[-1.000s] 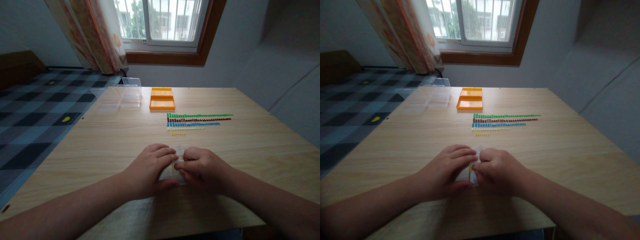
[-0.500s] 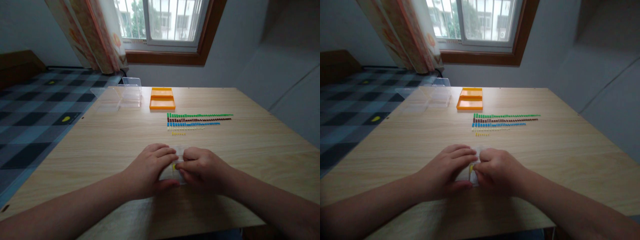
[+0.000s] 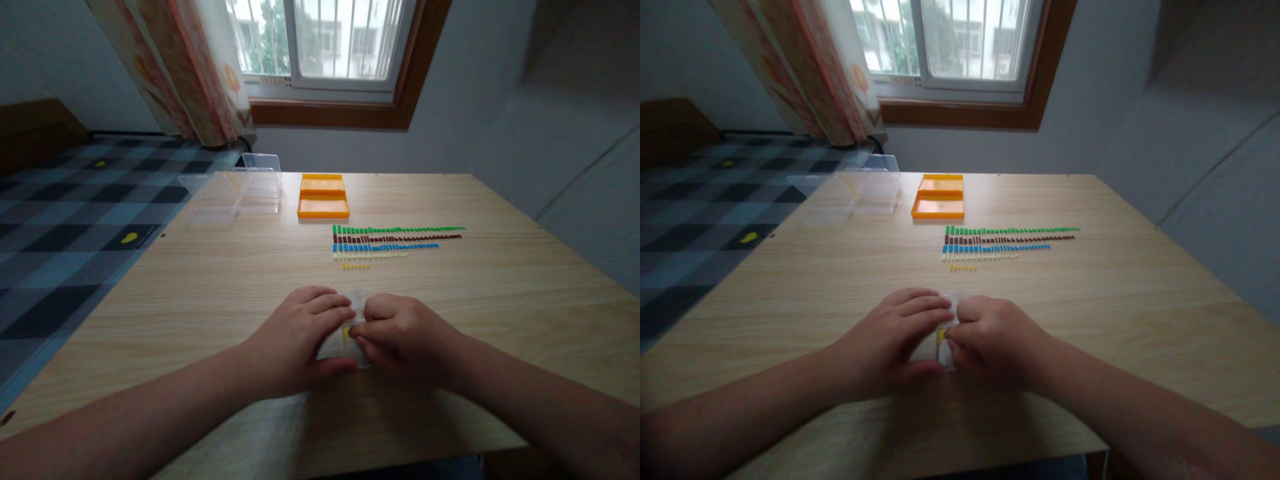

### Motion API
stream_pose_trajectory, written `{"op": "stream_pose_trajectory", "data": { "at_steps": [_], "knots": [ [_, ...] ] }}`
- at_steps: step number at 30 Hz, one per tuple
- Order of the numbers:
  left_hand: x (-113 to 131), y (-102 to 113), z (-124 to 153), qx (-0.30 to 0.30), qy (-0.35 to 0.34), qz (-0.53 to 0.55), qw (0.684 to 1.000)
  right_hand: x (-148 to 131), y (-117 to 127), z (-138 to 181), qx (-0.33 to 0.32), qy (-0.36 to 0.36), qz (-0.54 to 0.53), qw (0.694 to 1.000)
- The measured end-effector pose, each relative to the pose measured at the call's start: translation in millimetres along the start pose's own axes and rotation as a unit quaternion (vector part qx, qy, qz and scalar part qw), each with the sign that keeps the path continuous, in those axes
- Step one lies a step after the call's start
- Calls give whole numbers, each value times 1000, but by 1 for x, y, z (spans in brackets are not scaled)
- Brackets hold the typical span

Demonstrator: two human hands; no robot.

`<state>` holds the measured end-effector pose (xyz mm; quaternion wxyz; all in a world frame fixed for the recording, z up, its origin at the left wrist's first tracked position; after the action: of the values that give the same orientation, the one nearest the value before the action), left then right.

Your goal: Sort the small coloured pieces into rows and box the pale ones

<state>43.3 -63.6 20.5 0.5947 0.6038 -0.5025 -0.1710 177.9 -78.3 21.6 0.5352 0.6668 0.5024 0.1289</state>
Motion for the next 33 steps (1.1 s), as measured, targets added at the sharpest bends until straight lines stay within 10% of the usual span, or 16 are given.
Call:
{"op": "stream_pose_trajectory", "data": {
  "at_steps": [18, 25, 33],
  "knots": [
    [-1, -1, 1, 1, 0, 3, 1000, -2, 0, 2, 1, 6, 19, 1000],
    [-1, 0, 1, 4, 6, 1, 1000, -3, 38, 3, 160, 60, 34, 985],
    [-2, -1, 0, -5, 14, 8, 1000, 65, 44, 2, 244, -63, 61, 966]
  ]
}}
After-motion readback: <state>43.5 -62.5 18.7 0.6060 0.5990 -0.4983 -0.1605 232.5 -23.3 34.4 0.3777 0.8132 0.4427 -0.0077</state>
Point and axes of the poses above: each hand's wrist, its own z-axis away from the middle knuckle, its own y-axis out of the back of the hand, x = y × z, the point moved 7 cm from there along -z, towards the middle knuckle, and after that the axes turned 1 degree about -y, right-handed, at the moved point
